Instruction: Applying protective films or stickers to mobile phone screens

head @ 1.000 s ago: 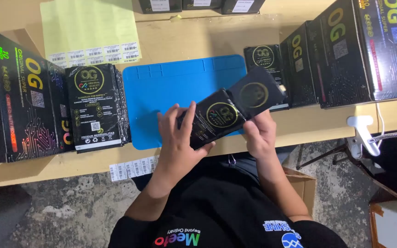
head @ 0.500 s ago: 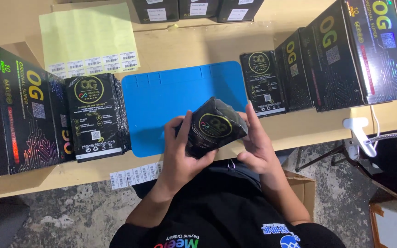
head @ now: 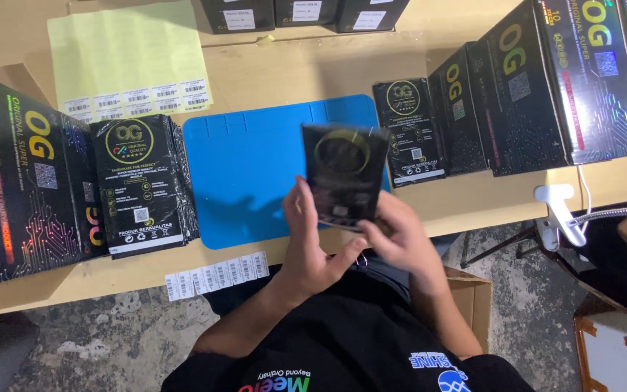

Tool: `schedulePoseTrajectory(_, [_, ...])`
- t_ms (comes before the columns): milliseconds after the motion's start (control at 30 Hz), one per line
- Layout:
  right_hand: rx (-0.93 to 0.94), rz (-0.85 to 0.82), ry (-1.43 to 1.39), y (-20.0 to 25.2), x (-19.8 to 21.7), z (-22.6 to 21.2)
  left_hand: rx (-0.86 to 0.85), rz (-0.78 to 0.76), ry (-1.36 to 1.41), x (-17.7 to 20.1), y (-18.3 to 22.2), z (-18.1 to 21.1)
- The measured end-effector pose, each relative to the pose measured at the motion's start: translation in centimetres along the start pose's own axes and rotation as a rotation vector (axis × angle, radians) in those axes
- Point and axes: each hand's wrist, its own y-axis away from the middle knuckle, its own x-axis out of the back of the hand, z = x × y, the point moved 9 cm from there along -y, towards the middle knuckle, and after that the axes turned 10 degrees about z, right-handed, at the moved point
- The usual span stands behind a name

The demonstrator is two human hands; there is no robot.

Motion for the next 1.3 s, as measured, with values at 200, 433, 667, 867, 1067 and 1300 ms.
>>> schedulePoseTrajectory(200, [-0.263,0.316,-0.03,0.1,6.0,1.4,0.011,-0.203,0.058,-4.8,-1.2,1.9])
schedulePoseTrajectory(433, [-0.211,0.404,0.337,-0.2,9.5,2.4,-0.044,-0.46,-0.231,-10.5,-2.3,1.7])
schedulePoseTrajectory(667, [-0.324,0.078,0.698,0.6,7.6,0.2,-0.208,-0.537,-0.628,-12.6,-1.2,0.9])
schedulePoseTrajectory(867, [-0.342,0.069,0.734,0.0,6.8,-0.8,-0.261,-0.322,-0.623,-13.1,-1.6,0.8])
schedulePoseTrajectory(1067, [-0.368,0.054,0.691,0.2,6.9,1.2,-0.216,-0.313,-0.546,-12.8,-2.0,1.3])
schedulePoseTrajectory(1300, [-0.418,0.05,0.706,0.4,6.8,2.8,-0.155,-0.485,-0.459,-13.0,0.3,0.9])
